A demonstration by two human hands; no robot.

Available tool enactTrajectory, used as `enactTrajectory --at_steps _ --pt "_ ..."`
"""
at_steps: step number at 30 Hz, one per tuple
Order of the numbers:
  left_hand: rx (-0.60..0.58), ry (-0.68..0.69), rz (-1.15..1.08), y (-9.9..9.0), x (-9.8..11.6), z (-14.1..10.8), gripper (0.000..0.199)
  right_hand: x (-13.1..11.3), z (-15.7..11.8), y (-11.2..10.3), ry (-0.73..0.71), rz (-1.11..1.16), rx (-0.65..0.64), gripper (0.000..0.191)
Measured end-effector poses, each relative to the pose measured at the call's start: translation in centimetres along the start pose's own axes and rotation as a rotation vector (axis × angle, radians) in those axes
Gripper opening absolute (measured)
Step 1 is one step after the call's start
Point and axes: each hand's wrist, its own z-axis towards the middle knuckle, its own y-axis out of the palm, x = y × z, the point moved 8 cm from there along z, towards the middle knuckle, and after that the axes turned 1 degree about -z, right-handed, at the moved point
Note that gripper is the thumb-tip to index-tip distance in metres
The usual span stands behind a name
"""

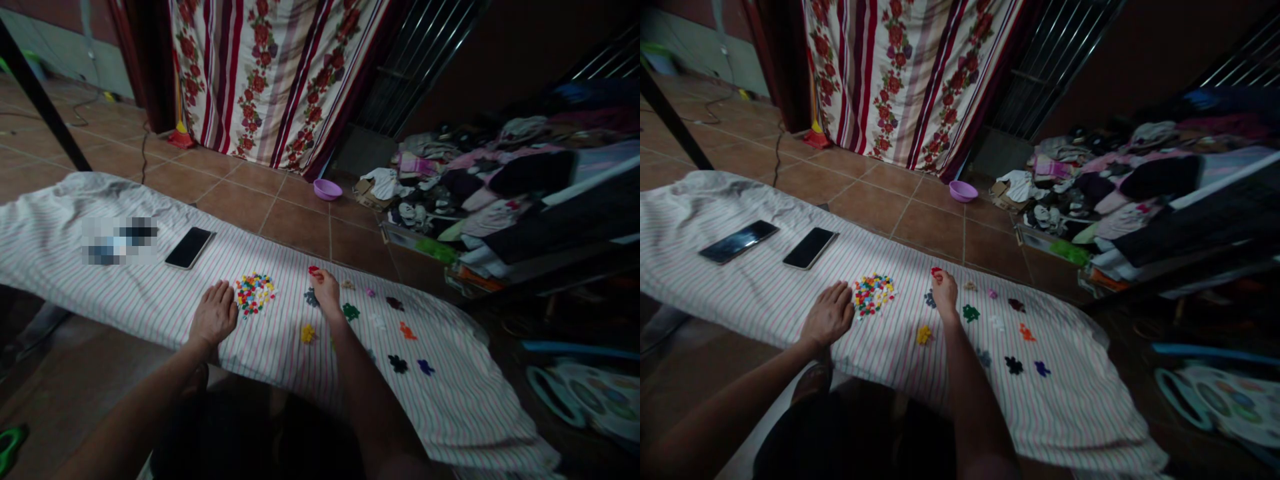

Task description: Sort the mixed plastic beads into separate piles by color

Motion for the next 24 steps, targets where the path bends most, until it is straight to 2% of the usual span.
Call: enactTrajectory --at_steps 4,9,15,24 --pt "0.002 0.008 0.011 0.0 0.1 0.0 0.043 1.5 0.8 -0.3 0.049 -0.096 -0.013 0.010" --pt "0.015 0.007 0.006 -0.1 0.1 0.0 0.041 1.9 1.6 0.6 0.026 -0.183 -0.073 0.011" --pt "0.022 0.002 -0.022 -0.1 -0.1 0.0 0.041 1.9 2.0 1.2 0.000 -0.135 -0.071 0.018" --pt "-0.003 0.005 -0.029 0.0 0.0 0.0 0.043 1.4 0.6 -0.4 -0.088 -0.148 -0.051 0.032"
